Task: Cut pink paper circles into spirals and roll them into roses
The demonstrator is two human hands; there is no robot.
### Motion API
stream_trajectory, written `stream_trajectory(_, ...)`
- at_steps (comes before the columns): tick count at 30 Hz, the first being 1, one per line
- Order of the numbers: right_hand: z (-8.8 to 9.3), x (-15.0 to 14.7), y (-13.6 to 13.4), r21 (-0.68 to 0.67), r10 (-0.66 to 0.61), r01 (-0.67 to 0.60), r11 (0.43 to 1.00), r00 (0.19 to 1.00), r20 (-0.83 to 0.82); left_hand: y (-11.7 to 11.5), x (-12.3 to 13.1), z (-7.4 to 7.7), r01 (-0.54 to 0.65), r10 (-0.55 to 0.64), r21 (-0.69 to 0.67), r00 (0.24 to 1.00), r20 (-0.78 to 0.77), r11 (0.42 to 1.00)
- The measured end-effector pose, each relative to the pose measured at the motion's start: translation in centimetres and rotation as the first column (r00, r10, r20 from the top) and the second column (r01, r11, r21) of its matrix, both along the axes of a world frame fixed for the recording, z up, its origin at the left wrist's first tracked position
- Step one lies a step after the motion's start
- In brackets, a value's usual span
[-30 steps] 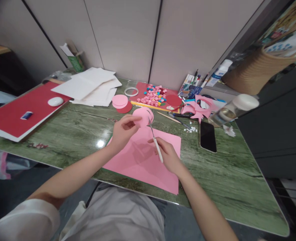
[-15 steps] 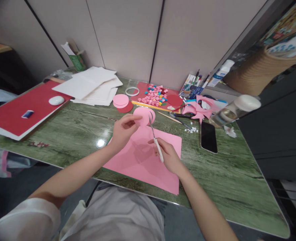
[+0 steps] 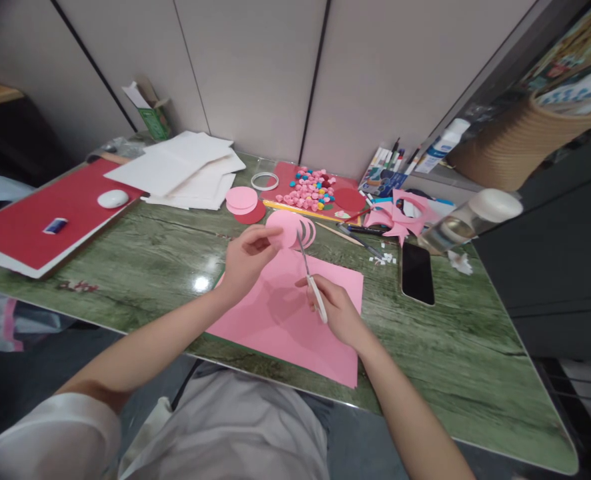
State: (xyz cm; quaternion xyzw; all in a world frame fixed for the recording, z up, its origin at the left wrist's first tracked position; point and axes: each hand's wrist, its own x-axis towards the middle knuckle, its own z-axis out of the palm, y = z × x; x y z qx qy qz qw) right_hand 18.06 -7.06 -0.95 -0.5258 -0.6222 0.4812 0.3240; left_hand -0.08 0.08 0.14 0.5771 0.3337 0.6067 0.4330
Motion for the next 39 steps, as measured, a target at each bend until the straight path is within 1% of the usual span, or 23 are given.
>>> stream_trajectory(6,0.38,-0.08,-0.01,0.028,0.015,-0.015,0.999,1.0,-0.025,-0.13,0.1,-0.04,0.022,-0.022,0.009,0.998,-0.051,1.0)
stream_trajectory(9,0.43,-0.1,-0.01,0.036,0.006,-0.006,0.999,1.0,-0.011,-0.22,0.17,-0.09,0.032,-0.032,-0.001,0.997,-0.064,0.999)
stream_trajectory(16,0.34,-0.27,-0.09,0.041,0.01,-0.008,0.999,0.999,-0.043,-0.19,0.13,-0.07,0.03,-0.03,0.003,0.998,-0.057,1.0)
stream_trajectory(28,0.06,-0.28,0.03,0.019,0.009,-0.009,1.0,0.999,-0.031,0.1,-0.1,-0.16,0.003,-0.002,0.033,0.999,-0.044,0.999)
stream_trajectory(34,0.05,-0.27,0.06,0.008,0.011,-0.01,1.0,1.0,-0.028,0.07,0.02,-0.35,0.021,-0.021,0.021,0.999,-0.027,1.0)
stream_trajectory(39,0.04,-0.26,0.01,0.019,0.002,-0.002,1.0,1.0,-0.029,-0.12,0.09,-0.37,0.026,-0.026,0.009,0.999,-0.047,1.0)
